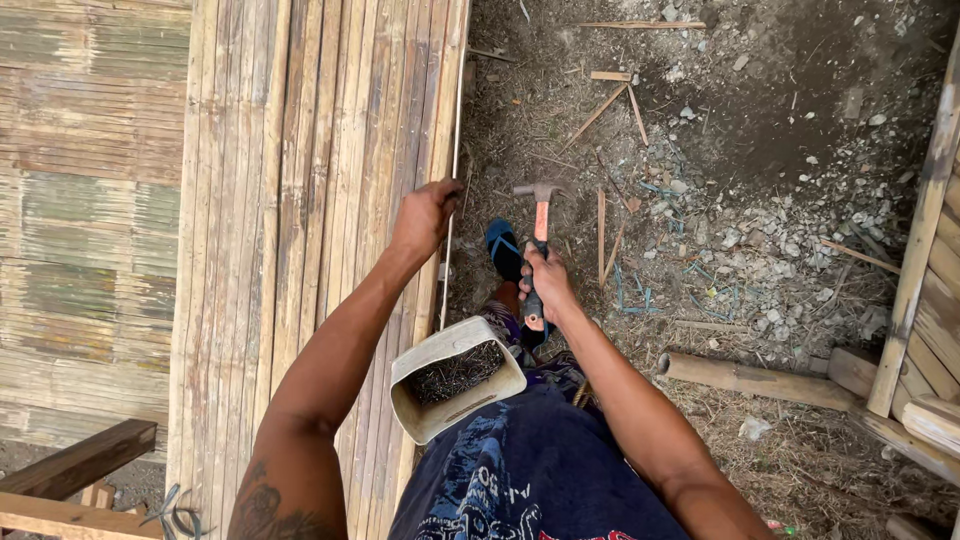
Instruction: The person hammers nails into a bamboo mat laid on the ground. They repeatedly pick nails from a container and drive them into the mat using a hammer.
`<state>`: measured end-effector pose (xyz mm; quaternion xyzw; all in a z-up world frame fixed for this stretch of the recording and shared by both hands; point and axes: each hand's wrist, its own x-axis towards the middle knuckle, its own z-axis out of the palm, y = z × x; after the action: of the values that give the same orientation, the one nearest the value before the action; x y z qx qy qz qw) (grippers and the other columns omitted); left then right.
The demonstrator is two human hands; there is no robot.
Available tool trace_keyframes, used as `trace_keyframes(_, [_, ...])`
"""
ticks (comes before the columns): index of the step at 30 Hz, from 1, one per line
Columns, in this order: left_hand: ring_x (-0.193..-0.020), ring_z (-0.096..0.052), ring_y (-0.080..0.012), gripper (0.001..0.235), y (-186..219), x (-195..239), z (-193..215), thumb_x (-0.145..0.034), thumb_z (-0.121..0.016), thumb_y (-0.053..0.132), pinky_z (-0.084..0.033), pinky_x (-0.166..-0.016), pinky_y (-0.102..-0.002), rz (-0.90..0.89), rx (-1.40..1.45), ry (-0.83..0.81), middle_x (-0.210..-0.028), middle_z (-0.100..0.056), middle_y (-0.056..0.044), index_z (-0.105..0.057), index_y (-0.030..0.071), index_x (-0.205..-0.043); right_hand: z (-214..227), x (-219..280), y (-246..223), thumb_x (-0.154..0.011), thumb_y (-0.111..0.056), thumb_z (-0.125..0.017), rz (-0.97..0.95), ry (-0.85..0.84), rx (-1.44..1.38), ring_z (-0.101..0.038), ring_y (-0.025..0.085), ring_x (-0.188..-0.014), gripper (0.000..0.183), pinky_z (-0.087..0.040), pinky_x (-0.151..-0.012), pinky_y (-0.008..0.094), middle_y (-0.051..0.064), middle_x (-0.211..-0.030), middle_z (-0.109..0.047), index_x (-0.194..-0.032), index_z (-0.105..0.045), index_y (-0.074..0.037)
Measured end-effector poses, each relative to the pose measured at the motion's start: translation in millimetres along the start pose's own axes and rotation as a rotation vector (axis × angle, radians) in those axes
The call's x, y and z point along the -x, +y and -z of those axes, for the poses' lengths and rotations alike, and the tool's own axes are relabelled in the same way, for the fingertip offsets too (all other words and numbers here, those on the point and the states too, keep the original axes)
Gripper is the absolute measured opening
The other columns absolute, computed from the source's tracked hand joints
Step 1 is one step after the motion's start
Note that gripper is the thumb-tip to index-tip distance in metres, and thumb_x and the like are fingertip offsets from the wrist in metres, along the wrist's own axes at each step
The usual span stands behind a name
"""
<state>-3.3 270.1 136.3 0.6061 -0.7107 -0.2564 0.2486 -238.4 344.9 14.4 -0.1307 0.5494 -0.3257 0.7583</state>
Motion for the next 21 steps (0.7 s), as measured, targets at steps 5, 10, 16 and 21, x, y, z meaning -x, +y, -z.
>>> trace_keyframes(5, [-0.097, -0.072, -0.0362, 0.016, -42, -57, -32, -0.099, -0.067, 0.019, -0.057, -0.086, -0.047, 0.265, -0.141, 0.038, -0.113, -0.075, -0.017, -0.072, 0.011, -0.111, -8, -11, 4, -0.103, -0.036, -0.057, -0.017, 0.078, -0.031, -0.047, 0.012, -0.048, 0.023, -0.043, -0.041, 0.033, -0.001, -0.069, -0.046, -0.104, -0.047, -0.015])
trace_keyframes(10, [-0.140, -0.045, -0.0391, 0.017, -74, -78, -72, -0.093, -0.068, 0.025, -0.043, -0.111, -0.056, 0.102, -0.454, 0.049, -0.149, -0.048, -0.014, -0.070, 0.016, -0.108, -30, -19, -1, -0.105, -0.043, -0.051, 0.016, 0.076, -0.001, -0.047, 0.013, -0.048, 0.032, -0.044, -0.041, 0.033, 0.000, -0.070, -0.047, -0.105, -0.046, -0.012])
trace_keyframes(16, [-0.151, -0.021, -0.0427, 0.019, -107, -83, -88, -0.104, -0.055, 0.029, -0.027, -0.117, -0.061, 0.181, -0.575, -0.243, -0.166, -0.024, -0.016, -0.065, 0.014, -0.111, -49, -15, -6, -0.108, -0.043, -0.042, 0.099, 0.076, 0.056, -0.048, 0.013, -0.048, 0.034, -0.045, -0.042, 0.033, 0.001, -0.070, -0.048, -0.107, -0.050, -0.010])
trace_keyframes(21, [-0.152, -0.029, -0.0398, 0.016, -105, -86, -86, -0.104, -0.055, 0.017, -0.040, -0.115, -0.059, 0.177, -0.608, -0.228, -0.166, -0.030, -0.010, -0.070, 0.020, -0.108, -75, -11, -5, -0.110, -0.037, -0.039, 0.249, 0.120, -0.093, -0.047, 0.014, -0.048, 0.029, -0.045, -0.042, 0.034, 0.002, -0.070, -0.046, -0.105, -0.047, -0.009])
